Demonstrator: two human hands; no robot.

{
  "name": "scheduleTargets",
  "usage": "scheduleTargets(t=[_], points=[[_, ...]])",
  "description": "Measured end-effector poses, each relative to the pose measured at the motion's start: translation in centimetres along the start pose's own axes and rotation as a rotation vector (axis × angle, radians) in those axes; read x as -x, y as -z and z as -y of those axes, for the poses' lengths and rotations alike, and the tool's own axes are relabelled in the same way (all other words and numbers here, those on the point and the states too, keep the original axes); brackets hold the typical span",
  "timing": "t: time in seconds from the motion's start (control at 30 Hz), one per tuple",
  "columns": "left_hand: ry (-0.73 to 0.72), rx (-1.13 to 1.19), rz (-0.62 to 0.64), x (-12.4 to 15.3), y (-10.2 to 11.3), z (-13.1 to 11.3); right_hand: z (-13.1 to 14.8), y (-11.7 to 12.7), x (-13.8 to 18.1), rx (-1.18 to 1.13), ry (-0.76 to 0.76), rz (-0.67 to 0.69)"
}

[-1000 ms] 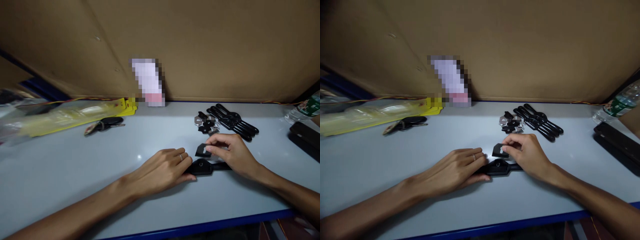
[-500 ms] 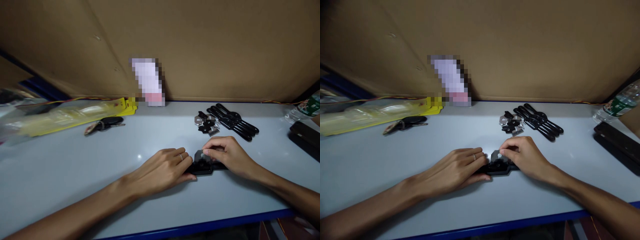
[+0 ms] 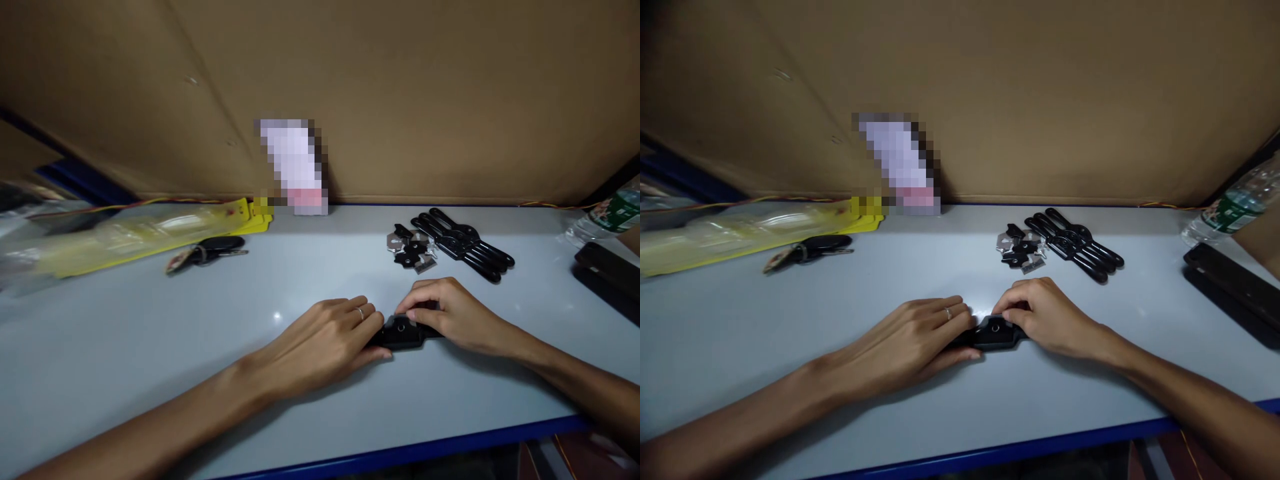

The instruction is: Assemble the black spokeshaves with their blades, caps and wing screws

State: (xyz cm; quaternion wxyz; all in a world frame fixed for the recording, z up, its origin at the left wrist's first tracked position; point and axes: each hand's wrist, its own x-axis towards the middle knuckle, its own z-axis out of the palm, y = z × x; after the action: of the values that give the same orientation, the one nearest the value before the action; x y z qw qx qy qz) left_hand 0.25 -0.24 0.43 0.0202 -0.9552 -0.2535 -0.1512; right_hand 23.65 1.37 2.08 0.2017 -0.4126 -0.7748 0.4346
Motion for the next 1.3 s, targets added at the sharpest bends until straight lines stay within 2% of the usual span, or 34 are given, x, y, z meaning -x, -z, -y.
scheduleTargets(t=[0.1, 0.23, 0.3, 0.4, 0.57, 0.7, 0.97, 1.03, 1.17, 1.3], points=[[0.047, 0.013, 0.039, 0.0, 0.1, 0.0, 0.0, 1.0, 0.0, 0.051, 0.04, -0.096], [0.089, 0.014, 0.095, 0.1, 0.2, 0.1, -0.6, 4.2, -0.1, 0.356, 0.132, -0.51], [0.099, 0.016, 0.112, 0.1, 0.2, 0.1, -1.5, 5.6, -0.3, 0.51, 0.101, -0.612], [0.105, 0.028, 0.128, 0.1, 0.2, 0.1, -3.2, 6.4, -0.9, 0.644, 0.042, -0.553], [0.096, 0.034, 0.11, 0.2, 0.1, 0.1, -4.5, 5.2, -2.2, 0.776, 0.033, -0.376], [0.098, 0.043, 0.113, 0.1, 0.1, 0.1, -4.2, 5.1, -2.3, 0.834, 0.031, -0.294], [0.096, 0.005, 0.106, -0.1, 0.3, -0.1, -2.2, 6.0, 0.5, 0.877, 0.051, -0.128], [0.083, -0.003, 0.096, -0.1, 0.2, -0.1, -1.3, 5.6, 0.7, 0.792, 0.053, -0.112], [0.004, -0.013, 0.024, 0.0, 0.0, 0.1, 0.0, 3.9, 0.6, 0.433, 0.073, -0.06], [-0.032, -0.012, -0.026, 0.0, -0.1, 0.2, 0.3, 2.4, 0.3, 0.255, 0.065, -0.076]])
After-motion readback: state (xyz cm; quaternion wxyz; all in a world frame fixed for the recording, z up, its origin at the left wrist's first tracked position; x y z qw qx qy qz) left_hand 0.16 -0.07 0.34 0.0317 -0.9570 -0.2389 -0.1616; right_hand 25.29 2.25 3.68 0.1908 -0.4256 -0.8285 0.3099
